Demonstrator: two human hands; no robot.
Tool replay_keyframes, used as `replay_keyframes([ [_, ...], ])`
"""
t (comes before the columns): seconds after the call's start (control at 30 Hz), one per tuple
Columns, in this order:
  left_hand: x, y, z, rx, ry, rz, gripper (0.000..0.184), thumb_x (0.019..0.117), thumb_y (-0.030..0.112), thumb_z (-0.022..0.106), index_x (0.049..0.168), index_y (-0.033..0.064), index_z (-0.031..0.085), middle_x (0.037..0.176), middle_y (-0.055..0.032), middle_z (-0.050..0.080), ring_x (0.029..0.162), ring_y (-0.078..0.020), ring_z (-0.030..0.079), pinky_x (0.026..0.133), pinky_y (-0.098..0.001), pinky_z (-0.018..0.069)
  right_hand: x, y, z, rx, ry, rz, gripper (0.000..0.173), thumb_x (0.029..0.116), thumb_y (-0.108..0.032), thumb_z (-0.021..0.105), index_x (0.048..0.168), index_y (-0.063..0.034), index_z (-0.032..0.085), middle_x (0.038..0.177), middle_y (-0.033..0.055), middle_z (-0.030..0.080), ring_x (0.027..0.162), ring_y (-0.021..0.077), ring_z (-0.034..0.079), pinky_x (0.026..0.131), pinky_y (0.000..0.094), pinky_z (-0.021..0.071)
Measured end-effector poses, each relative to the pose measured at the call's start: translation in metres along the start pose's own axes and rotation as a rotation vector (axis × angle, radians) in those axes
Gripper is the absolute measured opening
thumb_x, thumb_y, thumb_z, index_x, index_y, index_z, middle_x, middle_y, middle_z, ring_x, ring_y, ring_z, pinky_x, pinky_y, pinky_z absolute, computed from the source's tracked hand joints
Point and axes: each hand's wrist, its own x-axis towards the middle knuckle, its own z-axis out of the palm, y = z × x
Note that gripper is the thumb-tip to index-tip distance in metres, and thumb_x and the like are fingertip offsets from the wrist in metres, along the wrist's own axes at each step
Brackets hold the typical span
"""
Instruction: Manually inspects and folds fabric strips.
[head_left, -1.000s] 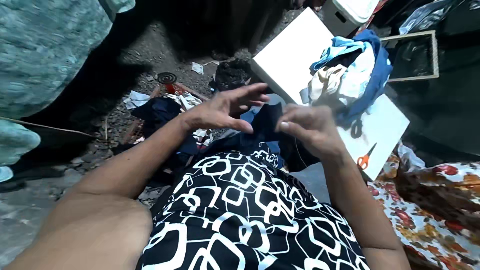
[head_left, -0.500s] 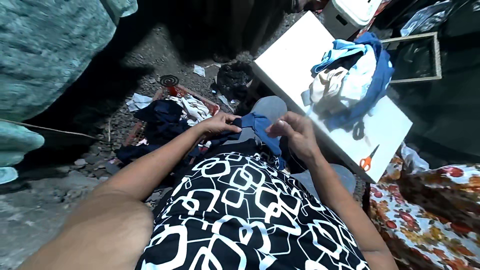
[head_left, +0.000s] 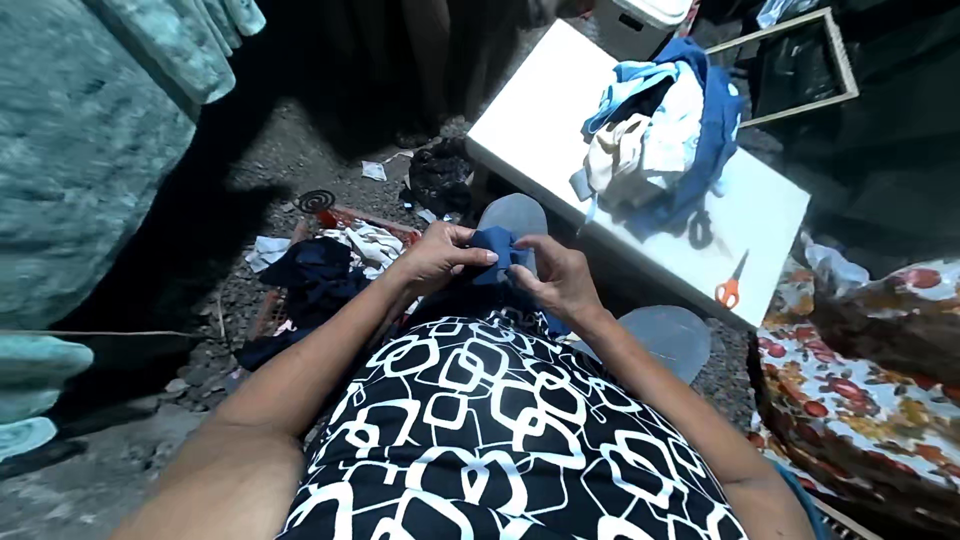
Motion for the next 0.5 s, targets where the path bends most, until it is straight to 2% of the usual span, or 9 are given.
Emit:
replay_keyframes([
  [0.13, -0.001, 0.012, 0.026, -0.075, 0.028, -0.021, 0.008, 0.0901, -0.002, 0.07, 0.097, -0.0006, 0.072, 0.087, -0.007, 0.075, 0.076, -0.0111, 0.071, 0.074, -0.0296, 0.061, -0.004, 0.001, 0.0, -0.113, 0.029, -0.072, 0.032, 0.0883, -0.011, 0.069, 0.117, 0.0025, 0.07, 0.072, 0.0103, 0.067, 0.057, 0.0177, 0.058, 0.056, 0.0378, 0.0514],
  [0.2, 0.003, 0.014, 0.036, -0.109, 0.021, -0.027, 0.008, 0.0907, -0.003, 0.069, 0.098, -0.0011, 0.072, 0.089, -0.0078, 0.075, 0.078, -0.0123, 0.072, 0.077, -0.0309, 0.0612, -0.007, 0.0, -0.004, -0.128, 0.06, -0.083, 0.028, 0.0887, -0.007, 0.066, 0.114, 0.0037, 0.072, 0.073, 0.0113, 0.069, 0.057, 0.0185, 0.061, 0.056, 0.0386, 0.0534],
  [0.3, 0.01, 0.017, 0.046, -0.073, -0.012, -0.008, 0.009, 0.0916, -0.003, 0.069, 0.101, -0.001, 0.071, 0.092, -0.0075, 0.074, 0.083, -0.0128, 0.071, 0.081, -0.0328, 0.0608, -0.01, 0.006, -0.017, -0.038, 0.112, -0.015, 0.021, 0.0921, -0.003, 0.06, 0.107, 0.0028, 0.074, 0.076, 0.0093, 0.071, 0.061, 0.0118, 0.062, 0.06, 0.0318, 0.0545],
  [0.37, 0.016, 0.019, 0.05, 0.022, -0.015, 0.044, 0.013, 0.0902, -0.002, 0.071, 0.103, -0.0005, 0.07, 0.093, -0.0067, 0.074, 0.084, -0.0125, 0.071, 0.081, -0.0325, 0.0612, -0.014, 0.009, -0.026, 0.118, 0.156, 0.124, 0.019, 0.0939, -0.002, 0.059, 0.104, 0.0011, 0.074, 0.083, 0.0056, 0.072, 0.067, 0.0045, 0.063, 0.065, 0.0236, 0.0549],
  [0.43, 0.019, 0.021, 0.053, 0.141, 0.005, 0.122, 0.014, 0.0871, -0.001, 0.076, 0.1, 0.0006, 0.07, 0.091, -0.0056, 0.074, 0.082, -0.0117, 0.071, 0.079, -0.0313, 0.0617, -0.016, 0.013, -0.032, 0.319, 0.235, 0.269, 0.014, 0.094, -0.003, 0.061, 0.099, 0.0001, 0.074, 0.08, 0.0019, 0.071, 0.063, 0.0021, 0.06, 0.059, 0.0208, 0.0515],
  [0.5, 0.019, 0.022, 0.057, 0.192, -0.022, 0.162, 0.015, 0.0854, 0.0, 0.078, 0.098, 0.0014, 0.07, 0.088, -0.0052, 0.074, 0.079, -0.0115, 0.071, 0.077, -0.031, 0.0613, -0.017, 0.017, -0.034, 0.484, 0.307, 0.379, 0.015, 0.0974, -0.012, 0.066, 0.087, -0.0021, 0.071, 0.066, -0.0003, 0.063, 0.05, 0.0041, 0.05, 0.047, 0.0224, 0.0431],
])
